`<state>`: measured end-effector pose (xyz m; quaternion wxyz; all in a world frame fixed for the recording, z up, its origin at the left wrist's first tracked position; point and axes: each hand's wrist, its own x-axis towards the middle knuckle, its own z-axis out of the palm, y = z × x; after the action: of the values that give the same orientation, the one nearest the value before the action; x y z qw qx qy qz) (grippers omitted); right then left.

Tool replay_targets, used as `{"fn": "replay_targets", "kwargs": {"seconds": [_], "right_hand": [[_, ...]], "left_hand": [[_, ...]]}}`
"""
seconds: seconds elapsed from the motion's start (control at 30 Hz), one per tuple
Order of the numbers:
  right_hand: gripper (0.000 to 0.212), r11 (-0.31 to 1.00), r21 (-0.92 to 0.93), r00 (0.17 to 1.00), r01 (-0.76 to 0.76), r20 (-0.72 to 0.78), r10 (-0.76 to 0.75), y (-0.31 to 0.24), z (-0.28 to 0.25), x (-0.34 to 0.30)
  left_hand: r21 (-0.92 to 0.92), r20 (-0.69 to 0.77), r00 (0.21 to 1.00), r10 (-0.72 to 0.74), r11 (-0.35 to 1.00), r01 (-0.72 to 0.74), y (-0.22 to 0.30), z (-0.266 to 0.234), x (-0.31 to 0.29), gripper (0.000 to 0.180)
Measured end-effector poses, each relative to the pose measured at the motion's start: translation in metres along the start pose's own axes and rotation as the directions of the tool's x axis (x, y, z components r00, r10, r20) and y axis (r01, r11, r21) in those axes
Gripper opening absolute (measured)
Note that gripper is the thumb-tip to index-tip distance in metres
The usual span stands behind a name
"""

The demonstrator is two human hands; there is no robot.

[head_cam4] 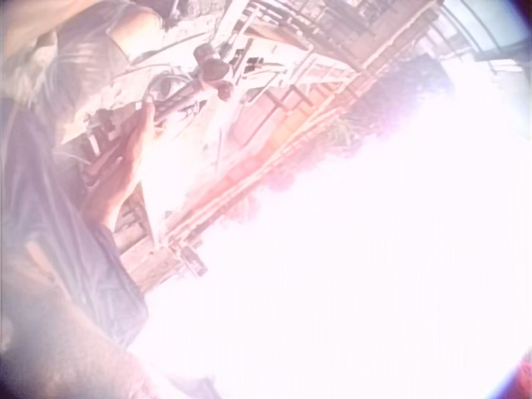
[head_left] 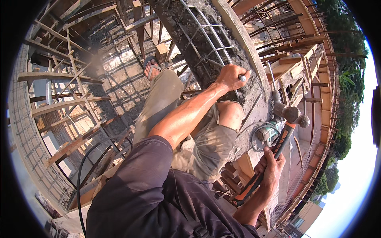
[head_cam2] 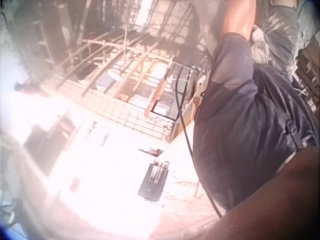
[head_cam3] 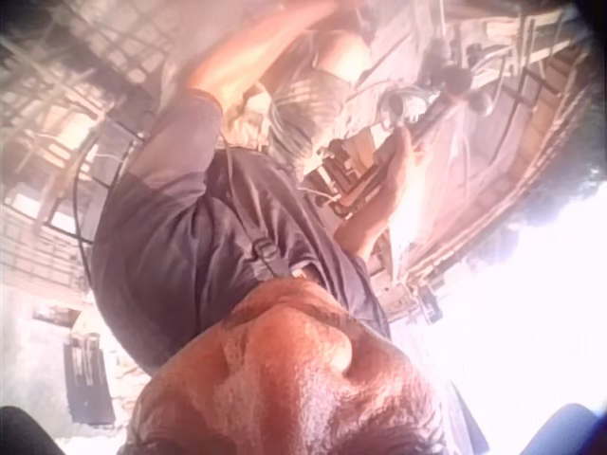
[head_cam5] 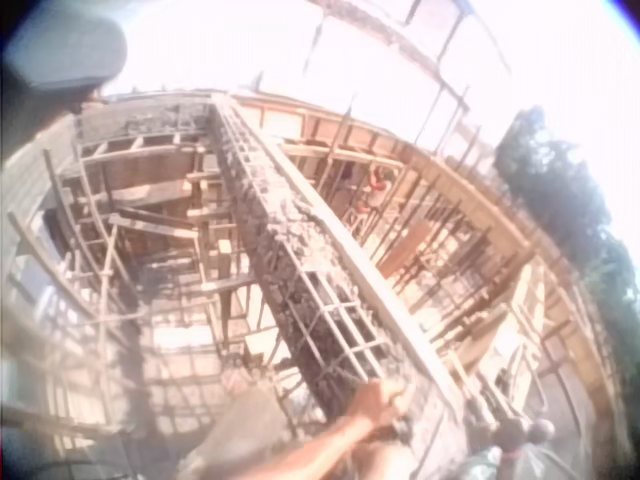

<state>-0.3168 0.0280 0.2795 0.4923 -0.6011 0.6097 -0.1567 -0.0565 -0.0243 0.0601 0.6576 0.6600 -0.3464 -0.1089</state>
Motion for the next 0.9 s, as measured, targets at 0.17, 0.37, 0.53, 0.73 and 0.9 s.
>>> {"fn": "replay_targets", "kwargs": {"seconds": [0.17,0.37,0.53,0.73,0.9], "right_hand": [[0.022,0.998,0.011,0.997,-0.067,0.030,0.067,0.016,0.009,-0.007],[0.024,0.995,0.032,0.994,-0.091,0.065,0.088,0.025,0.009,-0.016],[0.024,0.997,0.006,0.995,-0.081,0.053,0.081,0.022,0.024,-0.016],[0.022,0.996,0.020,0.994,-0.091,0.060,0.089,0.021,0.028,-0.017],[0.022,0.998,0.001,0.995,-0.060,0.081,0.060,0.025,0.024,-0.015]], "left_hand": [[0.052,-0.088,0.995,-0.037,0.998,0.042,0.005,0.006,0.045,0.040],[-0.061,-0.181,0.982,0.051,0.996,-0.063,0.018,0.001,-0.033,0.036],[-0.079,-0.229,0.970,-0.084,0.995,0.067,0.023,-0.005,0.027,0.036],[-0.078,-0.319,0.944,0.085,0.990,-0.116,0.098,-0.009,0.065,0.040],[-0.101,-0.368,0.923,0.113,0.982,-0.160,0.070,-0.013,0.046,0.044]]}}
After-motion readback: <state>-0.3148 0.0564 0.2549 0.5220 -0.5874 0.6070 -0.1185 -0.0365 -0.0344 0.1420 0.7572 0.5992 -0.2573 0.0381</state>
